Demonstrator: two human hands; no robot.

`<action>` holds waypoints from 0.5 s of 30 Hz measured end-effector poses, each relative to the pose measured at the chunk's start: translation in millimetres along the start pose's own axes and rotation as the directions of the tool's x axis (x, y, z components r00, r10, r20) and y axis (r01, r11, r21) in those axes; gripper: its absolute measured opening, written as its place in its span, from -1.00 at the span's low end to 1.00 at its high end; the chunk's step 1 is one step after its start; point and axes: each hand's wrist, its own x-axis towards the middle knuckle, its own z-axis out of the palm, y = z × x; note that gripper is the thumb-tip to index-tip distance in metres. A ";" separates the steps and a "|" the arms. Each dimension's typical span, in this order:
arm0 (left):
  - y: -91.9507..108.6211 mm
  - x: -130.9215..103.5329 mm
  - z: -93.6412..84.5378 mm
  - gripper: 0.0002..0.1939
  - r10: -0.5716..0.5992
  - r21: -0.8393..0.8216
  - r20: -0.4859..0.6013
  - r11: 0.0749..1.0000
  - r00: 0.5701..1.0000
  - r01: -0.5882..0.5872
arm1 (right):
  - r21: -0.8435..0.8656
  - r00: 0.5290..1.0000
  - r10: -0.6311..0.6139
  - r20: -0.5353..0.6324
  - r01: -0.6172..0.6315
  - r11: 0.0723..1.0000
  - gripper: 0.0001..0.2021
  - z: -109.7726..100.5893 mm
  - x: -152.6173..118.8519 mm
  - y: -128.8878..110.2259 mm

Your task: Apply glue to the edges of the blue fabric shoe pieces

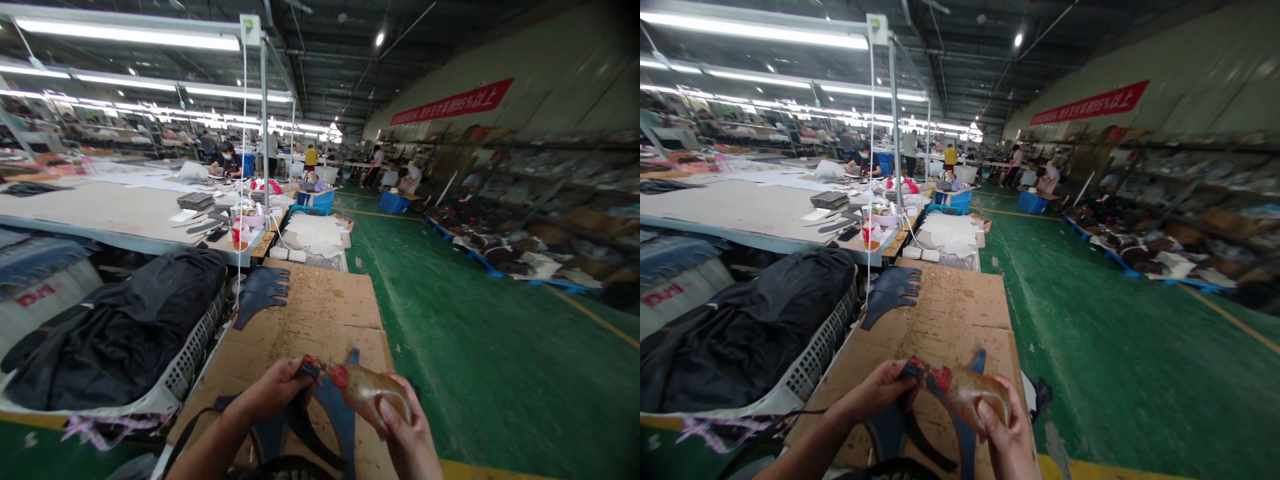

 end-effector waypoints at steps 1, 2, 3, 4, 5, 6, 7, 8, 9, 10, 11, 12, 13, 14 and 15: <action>1.3 -0.4 -0.7 -0.69 -0.005 0.003 0.017 1.000 1.000 0.005 | -0.005 1.000 -0.003 -0.021 0.003 1.000 -0.46 0.2 0.1 0.1; 2.2 -0.7 -1.6 -0.69 -0.010 0.011 0.029 1.000 1.000 0.010 | 0.008 0.999 -0.002 -0.038 0.002 1.000 -0.46 0.6 -0.3 -0.4; 2.8 -1.0 -2.7 -0.69 -0.010 0.027 0.037 1.000 0.999 0.009 | 0.033 0.999 0.003 -0.046 -0.001 0.999 -0.46 1.4 -1.3 -1.4; 3.0 -1.1 -3.9 -0.70 -0.007 0.046 0.044 0.999 0.999 0.005 | 0.067 0.999 0.004 -0.047 -0.001 0.998 -0.45 2.5 -2.6 -2.6; 2.9 -1.1 -5.0 -0.70 -0.005 0.061 0.051 0.998 0.999 0.002 | 0.099 0.999 0.002 -0.040 0.002 0.995 -0.45 3.5 -3.9 -3.7; 2.7 -0.9 -6.0 -0.71 -0.003 0.068 0.058 0.998 0.998 -0.001 | 0.112 1.000 -0.005 -0.029 0.008 0.994 -0.45 4.3 -5.0 -4.5; 2.4 -0.5 -6.7 -0.71 -0.003 0.067 0.067 0.998 0.998 -0.001 | 0.104 1.000 -0.015 -0.018 0.016 0.994 -0.46 4.6 -5.4 -4.6; 2.1 0.0 -7.3 -0.71 -0.004 0.058 0.073 0.998 0.997 -0.001 | 0.077 1.000 -0.020 -0.006 0.021 0.997 -0.47 4.3 -5.0 -4.2; 2.1 0.5 -7.6 -0.70 -0.002 0.047 0.078 0.999 0.997 -0.002 | 0.041 1.000 -0.022 0.000 0.022 0.999 -0.47 3.4 -3.9 -3.3; 2.4 0.9 -7.9 -0.69 0.003 0.037 0.080 0.999 0.997 -0.006 | 0.009 1.000 -0.022 -0.007 0.023 1.000 -0.48 1.8 -2.2 -2.2; 3.0 1.3 -8.1 -0.68 0.011 0.026 0.081 1.000 0.997 -0.014 | -0.006 0.999 -0.021 -0.025 0.021 1.000 -0.49 0.0 -0.2 -1.3; 4.0 1.6 -8.4 -0.67 0.020 0.017 0.085 1.000 0.996 -0.022 | 0.004 0.999 -0.020 -0.048 0.021 1.000 -0.49 -2.0 1.6 -0.8; 5.3 1.7 -8.7 -0.67 0.029 0.011 0.089 0.999 0.996 -0.030 | 0.035 0.998 -0.015 -0.063 0.017 0.999 -0.50 -3.8 2.9 -0.9; 6.8 1.8 -9.1 -0.67 0.036 0.004 0.092 0.999 0.995 -0.036 | 0.073 0.998 -0.004 -0.062 0.008 0.997 -0.50 -5.3 3.4 -1.6; 8.4 1.9 -9.6 -0.67 0.040 -0.003 0.096 0.999 0.995 -0.040 | 0.109 0.999 0.010 -0.042 -0.006 0.994 -0.49 -6.2 3.3 -2.7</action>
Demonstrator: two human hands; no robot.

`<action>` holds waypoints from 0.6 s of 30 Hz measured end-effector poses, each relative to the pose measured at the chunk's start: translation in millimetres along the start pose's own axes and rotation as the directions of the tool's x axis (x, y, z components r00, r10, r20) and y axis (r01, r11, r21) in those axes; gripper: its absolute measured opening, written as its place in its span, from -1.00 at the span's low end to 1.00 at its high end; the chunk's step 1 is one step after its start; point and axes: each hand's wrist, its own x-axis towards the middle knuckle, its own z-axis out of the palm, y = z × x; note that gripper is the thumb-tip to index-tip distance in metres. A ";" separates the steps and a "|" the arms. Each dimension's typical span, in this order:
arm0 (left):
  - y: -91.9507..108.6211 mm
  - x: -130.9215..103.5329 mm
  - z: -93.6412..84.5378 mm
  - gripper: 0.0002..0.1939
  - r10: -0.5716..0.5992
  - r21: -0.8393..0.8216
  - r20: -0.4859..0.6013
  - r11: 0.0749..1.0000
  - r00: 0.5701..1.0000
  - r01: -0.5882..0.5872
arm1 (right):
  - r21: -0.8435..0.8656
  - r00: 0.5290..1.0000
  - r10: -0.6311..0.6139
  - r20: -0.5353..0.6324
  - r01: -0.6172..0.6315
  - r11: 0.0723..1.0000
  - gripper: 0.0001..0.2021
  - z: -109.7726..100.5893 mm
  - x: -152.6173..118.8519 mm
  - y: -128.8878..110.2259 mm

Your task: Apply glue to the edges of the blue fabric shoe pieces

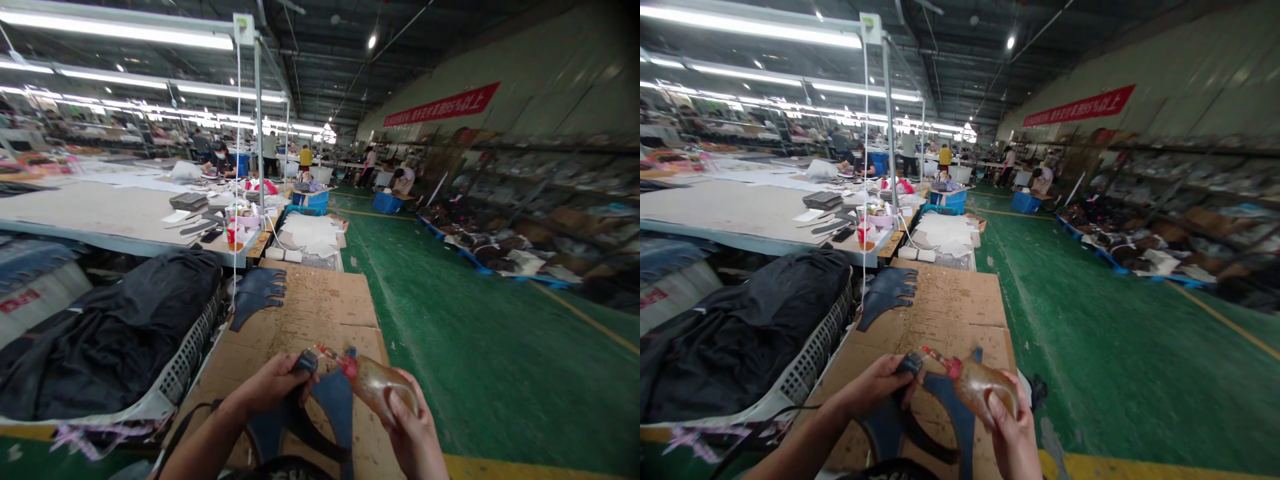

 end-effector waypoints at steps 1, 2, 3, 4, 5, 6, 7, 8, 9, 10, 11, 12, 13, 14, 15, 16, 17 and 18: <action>1.5 0.1 -0.5 -0.67 0.004 -0.006 0.003 1.000 1.000 -0.004 | 0.024 0.999 0.014 0.032 -0.015 1.000 -0.49 -0.2 -0.8 -1.2; 2.8 0.4 -1.0 -0.67 0.008 -0.013 0.006 1.000 1.000 -0.008 | 0.035 0.998 0.019 0.066 -0.022 0.999 -0.48 0.1 -1.9 -2.2; 3.8 0.7 -1.5 -0.67 0.013 -0.018 0.011 1.000 1.000 -0.013 | 0.030 0.996 0.014 0.093 -0.017 0.999 -0.47 0.9 -3.0 -2.8; 4.5 1.2 -2.0 -0.67 0.019 -0.019 0.019 1.000 1.000 -0.019 | 0.015 0.994 0.002 0.109 -0.004 1.000 -0.46 1.9 -3.8 -2.8; 5.1 1.7 -2.4 -0.67 0.023 -0.013 0.029 1.000 0.999 -0.023 | -0.006 0.994 -0.015 0.111 0.015 1.000 -0.46 3.2 -3.9 -2.3; 5.6 2.2 -2.8 -0.68 0.025 -0.002 0.038 1.000 0.999 -0.025 | -0.029 0.994 -0.028 0.106 0.032 0.999 -0.47 4.7 -3.4 -1.6; 6.4 2.6 -3.1 -0.68 0.024 0.012 0.043 1.000 0.999 -0.024 | -0.052 0.995 -0.040 0.089 0.045 0.998 -0.47 6.1 -2.3 -0.9; 7.5 2.9 -3.4 -0.69 0.020 0.033 0.046 0.999 0.999 -0.022 | -0.068 0.997 -0.048 0.064 0.052 0.996 -0.49 7.7 -0.7 -0.7; 9.1 2.9 -3.7 -0.71 0.014 0.066 0.048 0.998 0.999 -0.017 | -0.072 0.998 -0.056 0.030 0.058 0.996 -0.49 9.1 1.1 -1.1; 11.1 2.6 -4.1 -0.73 0.005 0.116 0.047 0.993 0.999 -0.011 | -0.063 0.998 -0.062 -0.011 0.061 0.996 -0.50 10.5 2.8 -2.4; 13.5 2.1 -4.7 -0.75 -0.001 0.190 0.037 0.982 0.999 -0.006 | -0.045 0.997 -0.062 -0.050 0.060 0.997 -0.49 11.8 4.2 -4.7; 16.1 1.5 -5.6 -0.76 -0.004 0.288 0.019 0.958 1.000 -0.002 | -0.016 0.995 -0.052 -0.081 0.051 0.999 -0.48 12.7 5.2 -7.8; 18.6 0.8 -6.6 -0.76 0.000 0.401 -0.006 0.916 1.000 0.002 | 0.016 0.995 -0.032 -0.099 0.033 0.999 -0.46 13.4 5.7 -11.6; 20.9 0.2 -7.9 -0.77 0.014 0.517 -0.031 0.856 0.999 0.004 | 0.047 0.995 -0.005 -0.100 0.010 0.999 -0.45 13.6 5.9 -15.9; 22.8 -0.1 -9.4 -0.78 0.038 0.626 -0.043 0.780 0.998 -0.003 | 0.069 0.996 0.017 -0.093 -0.011 0.998 -0.44 13.5 6.0 -20.3; 24.4 -0.3 -11.0 -0.80 0.072 0.720 -0.038 0.694 0.997 -0.022 | 0.080 0.997 0.032 -0.076 -0.026 0.996 -0.43 13.1 6.1 -24.6; 25.7 -0.1 -12.5 -0.79 0.106 0.796 -0.017 0.603 0.994 -0.051 | 0.077 0.998 0.037 -0.054 -0.033 0.996 -0.44 12.5 6.4 -28.5; 26.8 0.2 -14.0 -0.75 0.135 0.856 0.016 0.510 0.991 -0.083 | 0.065 0.999 0.033 -0.028 -0.031 0.997 -0.45 12.0 7.1 -31.9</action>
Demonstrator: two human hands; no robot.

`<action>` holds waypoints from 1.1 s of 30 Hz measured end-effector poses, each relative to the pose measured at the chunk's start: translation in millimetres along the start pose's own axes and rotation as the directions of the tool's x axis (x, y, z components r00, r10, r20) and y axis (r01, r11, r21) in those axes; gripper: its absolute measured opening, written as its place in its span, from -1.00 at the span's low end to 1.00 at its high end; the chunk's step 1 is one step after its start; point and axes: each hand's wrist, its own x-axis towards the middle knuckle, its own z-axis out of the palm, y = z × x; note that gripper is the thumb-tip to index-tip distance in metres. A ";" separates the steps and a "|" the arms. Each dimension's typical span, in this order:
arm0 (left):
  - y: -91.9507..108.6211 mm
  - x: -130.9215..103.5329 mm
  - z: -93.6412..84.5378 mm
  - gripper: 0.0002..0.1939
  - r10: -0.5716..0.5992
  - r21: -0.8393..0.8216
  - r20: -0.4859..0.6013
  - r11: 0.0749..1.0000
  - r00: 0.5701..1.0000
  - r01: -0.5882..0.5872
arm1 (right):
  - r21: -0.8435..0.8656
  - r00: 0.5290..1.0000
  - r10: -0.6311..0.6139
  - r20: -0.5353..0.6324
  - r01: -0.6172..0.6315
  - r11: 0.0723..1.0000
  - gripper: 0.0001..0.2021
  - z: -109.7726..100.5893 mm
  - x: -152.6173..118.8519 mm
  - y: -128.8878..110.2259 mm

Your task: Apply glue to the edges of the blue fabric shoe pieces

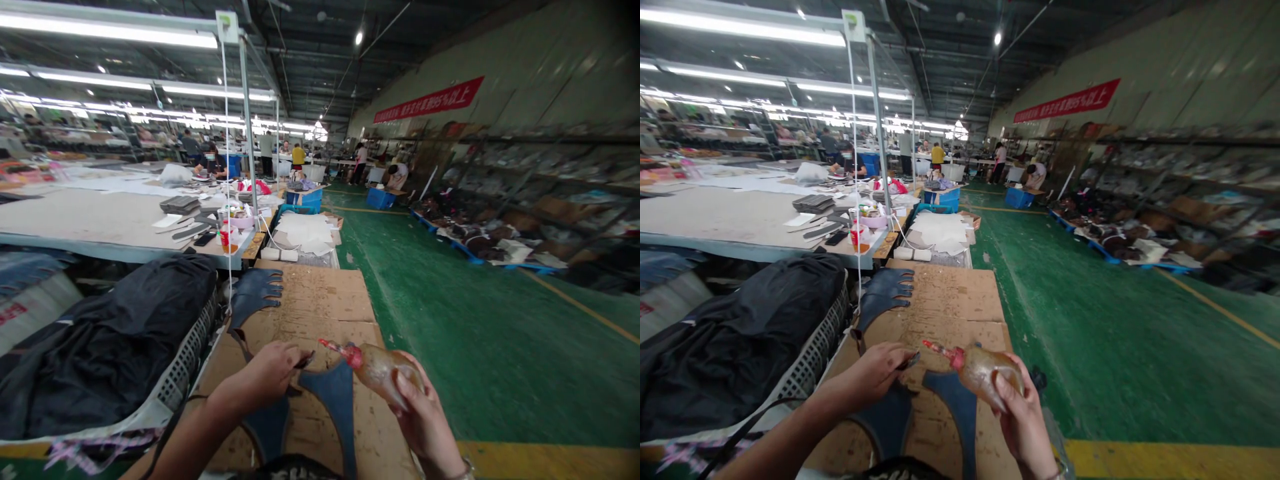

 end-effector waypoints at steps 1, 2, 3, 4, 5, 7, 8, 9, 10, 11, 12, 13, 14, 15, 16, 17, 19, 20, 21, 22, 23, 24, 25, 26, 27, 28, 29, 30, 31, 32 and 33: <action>-0.6 0.7 -1.4 -0.69 0.039 0.101 -0.003 0.994 0.999 -0.039 | -0.019 1.000 -0.007 0.025 0.008 1.000 -0.46 -0.1 1.0 -2.8; -1.1 1.5 -2.7 -0.66 0.071 0.195 -0.003 0.978 0.997 -0.069 | -0.039 0.999 -0.017 0.047 0.018 0.999 -0.48 0.1 2.3 -5.1; -1.6 2.3 -3.8 -0.66 0.094 0.279 -0.006 0.956 0.996 -0.088 | -0.058 0.998 -0.026 0.066 0.030 0.998 -0.49 0.6 4.0 -6.7; -2.2 3.0 -4.7 -0.67 0.111 0.353 -0.009 0.930 0.994 -0.101 | -0.076 0.996 -0.034 0.083 0.040 0.996 -0.50 1.4 5.9 -7.9; -3.0 3.5 -5.3 -0.70 0.129 0.414 -0.010 0.903 0.992 -0.114 | -0.095 0.994 -0.041 0.097 0.050 0.994 -0.50 2.4 7.9 -8.6; -5.8 3.9 -5.5 -0.75 0.177 0.509 -0.014 0.848 0.984 -0.146 | -0.148 0.991 -0.046 0.127 0.065 0.987 -0.50 4.2 12.0 -9.2; -7.8 3.7 -5.2 -0.77 0.202 0.543 -0.012 0.824 0.979 -0.164 | -0.178 0.989 -0.042 0.143 0.068 0.982 -0.49 4.7 13.9 -9.0; -10.1 3.1 -4.7 -0.78 0.224 0.570 -0.009 0.802 0.975 -0.179 | -0.211 0.987 -0.033 0.158 0.067 0.975 -0.48 4.8 15.6 -8.6; -12.5 2.2 -4.2 -0.79 0.242 0.591 -0.004 0.783 0.970 -0.193 | -0.242 0.985 -0.023 0.170 0.064 0.968 -0.48 4.3 16.9 -8.0; -14.8 1.2 -3.8 -0.80 0.255 0.605 -0.001 0.770 0.967 -0.202 | -0.268 0.984 -0.012 0.176 0.060 0.962 -0.47 3.4 17.8 -7.2; -16.8 -0.1 -3.7 -0.80 0.264 0.612 0.000 0.763 0.965 -0.208 | -0.288 0.984 -0.001 0.180 0.054 0.956 -0.46 2.2 18.2 -6.4; -18.3 -1.5 -3.9 -0.80 0.267 0.613 0.000 0.762 0.964 -0.211 | -0.301 0.983 0.014 0.184 0.043 0.953 -0.46 0.9 18.1 -5.5; -19.2 -3.0 -4.4 -0.81 0.266 0.610 -0.001 0.764 0.964 -0.210 | -0.305 0.981 0.030 0.190 0.030 0.952 -0.46 -0.2 17.3 -4.6; -19.6 -4.4 -5.3 -0.82 0.263 0.607 -0.005 0.768 0.965 -0.206 | -0.306 0.978 0.050 0.203 0.015 0.952 -0.47 -1.1 16.0 -3.7; -19.5 -5.8 -6.5 -0.82 0.260 0.605 -0.006 0.770 0.966 -0.204 | -0.304 0.974 0.071 0.217 -0.001 0.953 -0.46 -1.4 14.2 -3.0; -19.0 -7.1 -7.7 -0.83 0.258 0.606 -0.007 0.769 0.966 -0.201 | -0.303 0.969 0.089 0.230 -0.016 0.953 -0.46 -1.1 12.1 -2.2; -17.6 -9.2 -10.3 -0.83 0.258 0.616 -0.009 0.763 0.966 -0.198 | -0.299 0.964 0.113 0.243 -0.036 0.954 -0.44 1.3 7.5 -0.5; -16.9 -10.1 -11.4 -0.83 0.258 0.620 -0.009 0.759 0.966 -0.197 | -0.288 0.964 0.116 0.238 -0.044 0.957 -0.42 3.2 5.4 0.4; -16.4 -10.9 -12.2 -0.83 0.259 0.622 -0.007 0.758 0.966 -0.198 | -0.271 0.966 0.117 0.229 -0.052 0.961 -0.41 5.1 3.7 1.5; -16.2 -11.5 -12.9 -0.83 0.259 0.622 -0.007 0.757 0.966 -0.199 | -0.254 0.969 0.116 0.218 -0.059 0.966 -0.40 7.0 2.7 2.6; -16.2 -12.1 -13.4 -0.83 0.262 0.623 -0.008 0.756 0.965 -0.200 | -0.241 0.972 0.114 0.207 -0.062 0.969 -0.39 8.6 2.4 3.7; -16.5 -12.7 -13.8 -0.83 0.267 0.624 -0.005 0.753 0.964 -0.206 | -0.235 0.974 0.109 0.196 -0.061 0.970 -0.38 9.7 2.8 4.9; -17.0 -13.2 -14.1 -0.83 0.273 0.626 -0.002 0.751 0.962 -0.212 | -0.238 0.977 0.101 0.185 -0.055 0.970 -0.38 10.4 3.9 6.0; -17.7 -13.8 -14.3 -0.83 0.280 0.626 0.003 0.748 0.960 -0.220 | -0.246 0.980 0.092 0.174 -0.048 0.968 -0.39 10.5 5.6 7.1; -18.4 -14.3 -14.4 -0.83 0.288 0.625 0.012 0.745 0.958 -0.232 | -0.252 0.984 0.079 0.161 -0.036 0.967 -0.41 10.3 7.5 8.2; -19.1 -14.9 -14.4 -0.83 0.295 0.624 0.021 0.742 0.955 -0.243 | -0.252 0.987 0.064 0.148 -0.025 0.967 -0.42 9.9 9.4 9.3; -19.7 -15.5 -14.4 -0.83 0.301 0.622 0.032 0.740 0.953 -0.254 | -0.244 0.990 0.050 0.134 -0.016 0.970 -0.43 9.4 11.1 10.5; -20.1 -16.1 -14.4 -0.83 0.305 0.620 0.041 0.739 0.951 -0.264 | -0.231 0.992 0.039 0.122 -0.010 0.973 -0.44 9.0 12.5 11.6; -20.4 -16.8 -14.3 -0.83 0.307 0.617 0.051 0.739 0.951 -0.271 | -0.213 0.993 0.035 0.114 -0.010 0.977 -0.45 8.7 13.4 12.7; -20.5 -17.5 -14.2 -0.83 0.305 0.616 0.061 0.738 0.950 -0.276 | -0.196 0.993 0.037 0.113 -0.014 0.980 -0.45 8.6 13.9 13.8; -20.4 -18.2 -14.2 -0.83 0.304 0.616 0.067 0.737 0.950 -0.279 | -0.189 0.992 0.045 0.118 -0.022 0.982 -0.45 8.6 14.0 14.8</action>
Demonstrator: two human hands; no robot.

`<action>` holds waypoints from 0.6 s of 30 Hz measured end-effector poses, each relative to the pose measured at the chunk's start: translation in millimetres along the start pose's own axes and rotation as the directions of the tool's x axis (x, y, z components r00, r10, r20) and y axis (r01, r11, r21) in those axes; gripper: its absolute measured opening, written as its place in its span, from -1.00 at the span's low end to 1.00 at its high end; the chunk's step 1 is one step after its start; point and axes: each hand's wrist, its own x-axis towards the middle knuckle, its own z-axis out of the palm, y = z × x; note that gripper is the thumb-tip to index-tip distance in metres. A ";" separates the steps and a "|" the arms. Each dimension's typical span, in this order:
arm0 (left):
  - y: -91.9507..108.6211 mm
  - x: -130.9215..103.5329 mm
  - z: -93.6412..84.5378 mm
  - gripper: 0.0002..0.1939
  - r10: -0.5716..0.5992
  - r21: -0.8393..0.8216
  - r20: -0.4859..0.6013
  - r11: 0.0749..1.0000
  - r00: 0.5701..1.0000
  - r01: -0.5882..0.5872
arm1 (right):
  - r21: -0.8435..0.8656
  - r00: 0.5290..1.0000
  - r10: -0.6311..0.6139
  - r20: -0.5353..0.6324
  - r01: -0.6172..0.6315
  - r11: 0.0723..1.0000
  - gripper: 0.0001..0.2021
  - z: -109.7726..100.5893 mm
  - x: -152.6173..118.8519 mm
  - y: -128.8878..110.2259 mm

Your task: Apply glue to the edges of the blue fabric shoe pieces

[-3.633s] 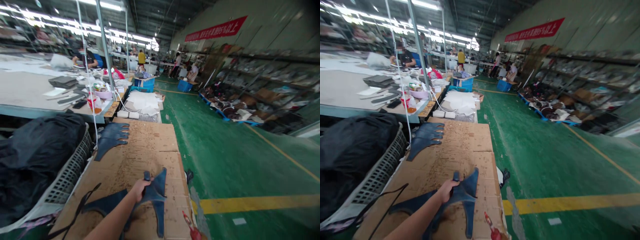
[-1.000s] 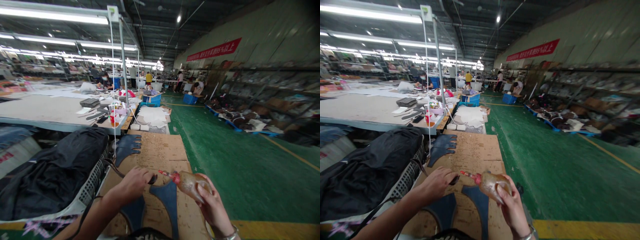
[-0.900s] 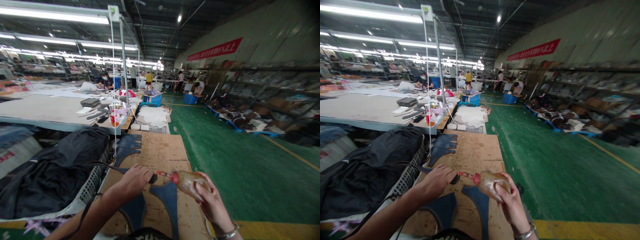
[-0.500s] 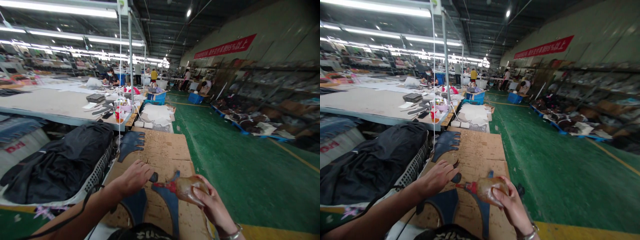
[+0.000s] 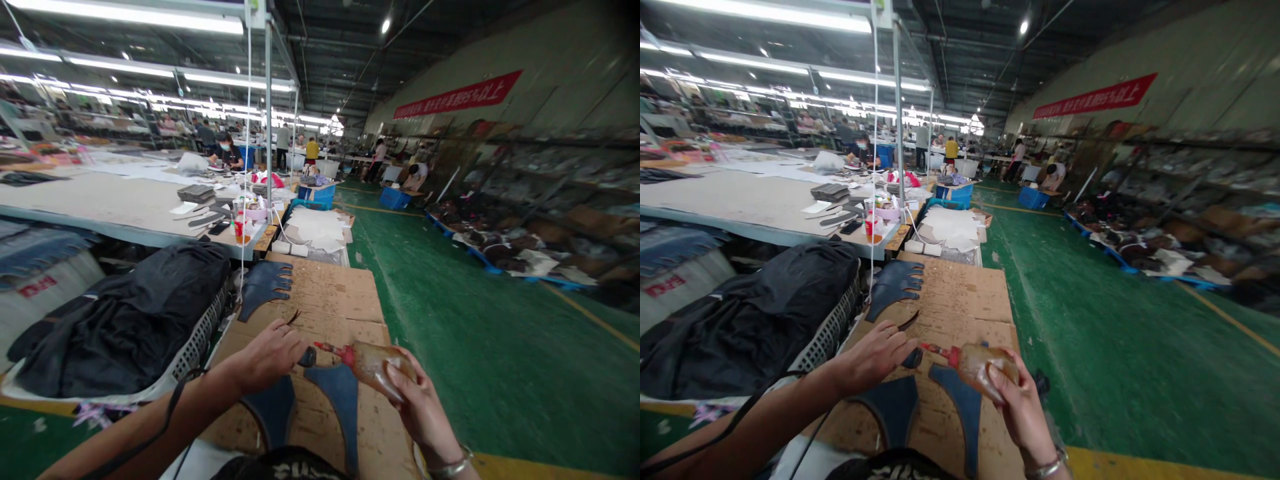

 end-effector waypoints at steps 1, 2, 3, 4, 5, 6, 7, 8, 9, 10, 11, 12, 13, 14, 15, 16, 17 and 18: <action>0.3 -0.7 -0.2 -0.83 0.001 0.002 0.005 1.000 1.000 -0.001 | -0.003 1.000 0.010 0.010 -0.010 1.000 -0.44 0.3 -0.2 0.9; 0.6 -1.3 -0.3 -0.84 0.003 0.004 0.010 1.000 1.000 -0.003 | -0.014 1.000 0.020 0.022 -0.020 1.000 -0.44 0.5 -0.8 1.8; 0.8 -2.0 -0.4 -0.84 0.004 0.003 0.012 1.000 1.000 -0.004 | -0.032 0.999 0.031 0.036 -0.030 0.999 -0.44 0.5 -1.7 2.5; 0.9 -2.5 -0.2 -0.84 0.003 0.001 0.014 1.000 1.000 -0.003 | -0.046 0.998 0.043 0.050 -0.041 0.998 -0.43 0.4 -2.8 3.1; 0.9 -3.0 0.2 -0.84 0.001 -0.002 0.016 1.000 1.000 0.000 | -0.049 0.996 0.057 0.065 -0.054 0.997 -0.43 0.1 -4.2 3.5; 0.8 -3.5 0.9 -0.84 -0.003 -0.005 0.017 1.000 1.000 0.003 | -0.042 0.994 0.074 0.082 -0.071 0.997 -0.42 -0.3 -5.8 3.8; 0.6 -3.9 1.9 -0.84 -0.008 -0.006 0.016 1.000 1.000 0.008 | -0.029 0.991 0.093 0.097 -0.090 0.995 -0.41 -0.7 -7.4 4.2; 0.6 -4.2 3.0 -0.84 -0.014 -0.005 0.011 1.000 1.000 0.014 | -0.013 0.988 0.112 0.110 -0.111 0.994 -0.40 -1.2 -8.9 4.5; 0.7 -4.5 4.2 -0.84 -0.019 -0.001 0.005 1.000 1.000 0.019 | 0.006 0.986 0.125 0.112 -0.126 0.992 -0.39 -1.5 -10.1 5.0; 1.0 -4.6 5.2 -0.84 -0.020 0.000 -0.002 1.000 1.000 0.020 | 0.023 0.986 0.130 0.104 -0.133 0.991 -0.37 -1.8 -10.9 5.6; 1.6 -4.6 6.0 -0.85 -0.021 -0.003 -0.011 1.000 1.000 0.021 | 0.034 0.988 0.128 0.090 -0.131 0.991 -0.36 -1.9 -11.2 6.2; 2.4 -4.6 6.5 -0.86 -0.024 -0.007 -0.021 1.000 1.000 0.023 | 0.038 0.990 0.122 0.076 -0.126 0.991 -0.37 -1.8 -11.0 6.8; 3.3 -4.5 6.6 -0.87 -0.026 -0.012 -0.029 1.000 0.999 0.025 | 0.033 0.991 0.116 0.063 -0.118 0.992 -0.37 -1.6 -10.3 7.4; 4.4 -4.4 6.3 -0.87 -0.029 -0.015 -0.034 0.999 0.999 0.029 | 0.022 0.992 0.109 0.055 -0.111 0.994 -0.38 -1.0 -9.2 7.9; 5.4 -4.2 5.7 -0.87 -0.034 -0.015 -0.036 0.999 0.999 0.034 | 0.005 0.993 0.103 0.049 -0.103 0.995 -0.39 -0.2 -7.9 8.3; 6.2 -4.1 4.9 -0.87 -0.039 -0.012 -0.033 0.999 0.999 0.039 | -0.012 0.994 0.098 0.040 -0.098 0.995 -0.41 0.8 -6.5 8.4; 6.9 -4.1 3.8 -0.87 -0.044 -0.009 -0.027 0.999 0.999 0.044 | -0.022 0.995 0.093 0.022 -0.093 0.995 -0.42 2.0 -5.1 8.5; 7.4 -4.1 2.7 -0.87 -0.046 -0.010 -0.020 0.999 0.999 0.046 | -0.022 0.996 0.085 -0.002 -0.085 0.996 -0.42 3.3 -3.9 8.4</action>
